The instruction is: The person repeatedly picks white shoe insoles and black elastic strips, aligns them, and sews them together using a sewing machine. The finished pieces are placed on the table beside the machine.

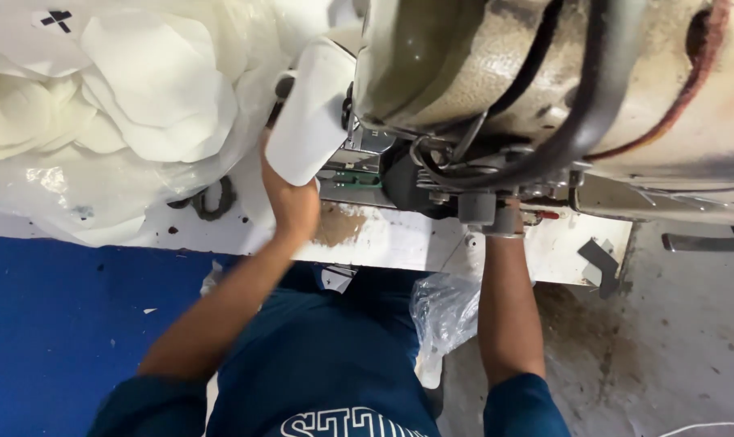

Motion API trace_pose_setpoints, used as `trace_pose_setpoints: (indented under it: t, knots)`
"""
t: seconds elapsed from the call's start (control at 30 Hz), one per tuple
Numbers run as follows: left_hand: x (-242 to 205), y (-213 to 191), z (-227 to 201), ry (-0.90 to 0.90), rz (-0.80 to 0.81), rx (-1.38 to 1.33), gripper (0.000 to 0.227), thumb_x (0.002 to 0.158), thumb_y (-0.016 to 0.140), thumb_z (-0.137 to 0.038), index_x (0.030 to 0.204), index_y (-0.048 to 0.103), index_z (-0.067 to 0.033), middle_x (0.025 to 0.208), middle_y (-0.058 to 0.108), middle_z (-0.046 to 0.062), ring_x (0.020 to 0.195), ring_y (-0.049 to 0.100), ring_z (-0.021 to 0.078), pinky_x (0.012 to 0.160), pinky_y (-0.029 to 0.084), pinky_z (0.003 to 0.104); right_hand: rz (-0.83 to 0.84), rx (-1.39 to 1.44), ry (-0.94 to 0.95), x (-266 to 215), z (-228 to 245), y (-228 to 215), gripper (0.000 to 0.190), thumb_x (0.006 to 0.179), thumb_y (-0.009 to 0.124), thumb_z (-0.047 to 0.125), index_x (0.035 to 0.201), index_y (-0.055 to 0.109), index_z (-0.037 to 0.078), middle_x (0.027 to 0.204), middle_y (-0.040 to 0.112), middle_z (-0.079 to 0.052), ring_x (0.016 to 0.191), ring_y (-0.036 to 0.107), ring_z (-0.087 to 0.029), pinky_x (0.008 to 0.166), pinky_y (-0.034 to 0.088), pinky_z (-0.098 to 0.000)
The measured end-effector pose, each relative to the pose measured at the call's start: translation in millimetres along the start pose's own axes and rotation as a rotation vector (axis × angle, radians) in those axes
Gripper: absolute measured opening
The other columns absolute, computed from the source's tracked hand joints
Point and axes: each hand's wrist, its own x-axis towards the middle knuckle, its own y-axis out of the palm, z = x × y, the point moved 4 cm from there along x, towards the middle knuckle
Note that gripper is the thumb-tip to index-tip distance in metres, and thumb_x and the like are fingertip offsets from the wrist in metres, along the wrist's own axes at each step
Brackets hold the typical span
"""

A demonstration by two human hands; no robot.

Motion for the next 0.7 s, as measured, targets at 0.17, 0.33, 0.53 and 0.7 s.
trace_pose_setpoints:
  t: [0.17,0.33,0.53,0.7]
  knots:
    - [-62.3,32.3,-67.9,0.068,0.134,0.372,0.023,0.098,0.063,0.0,0.12,0.055,-0.003,0.13,0.059,0.017,0.123,0.056,0.0317,0.108,0.043,0.042,-0.017,0.113,0.012,23.4,37.9,-12.5,0.034,0.095,0.071,0.023,0.125,0.072,0.006,0.127,0.071,-0.017,0.125,0.063,-0.035,0.113,0.049,-0.0475]
    - [-56.6,87.8,-68.8,0.094,0.325,0.113,0.028,0.1,0.061,0.0,0.127,0.053,0.0016,0.133,0.058,0.023,0.126,0.058,0.0376,0.11,0.046,0.044,-0.004,0.351,0.22,15.5,5.1,31.0,0.019,0.091,0.071,0.015,0.105,0.073,0.002,0.101,0.075,-0.017,0.093,0.073,-0.033,0.082,0.057,-0.0428]
    - [-41.0,154.8,-11.6,0.239,0.661,0.59,0.023,0.1,0.058,-0.013,0.121,0.061,-0.0036,0.131,0.062,0.018,0.129,0.054,0.035,0.113,0.044,0.046,-0.161,0.122,0.128,24.9,38.2,-10.3,0.017,0.095,0.069,0.009,0.106,0.064,-0.003,0.097,0.068,-0.02,0.09,0.066,-0.039,0.076,0.053,-0.0463]
    - [-34.8,161.3,3.5,0.209,0.741,0.706,0.033,0.106,0.055,-0.026,0.128,0.059,-0.0015,0.138,0.061,0.016,0.123,0.053,0.0338,0.104,0.045,0.045,-0.506,0.541,0.506,3.1,84.6,-103.9,0.016,0.115,0.058,0.017,0.114,0.056,0.001,0.088,0.058,0.0,0.073,0.048,-0.013,0.064,0.041,-0.0322]
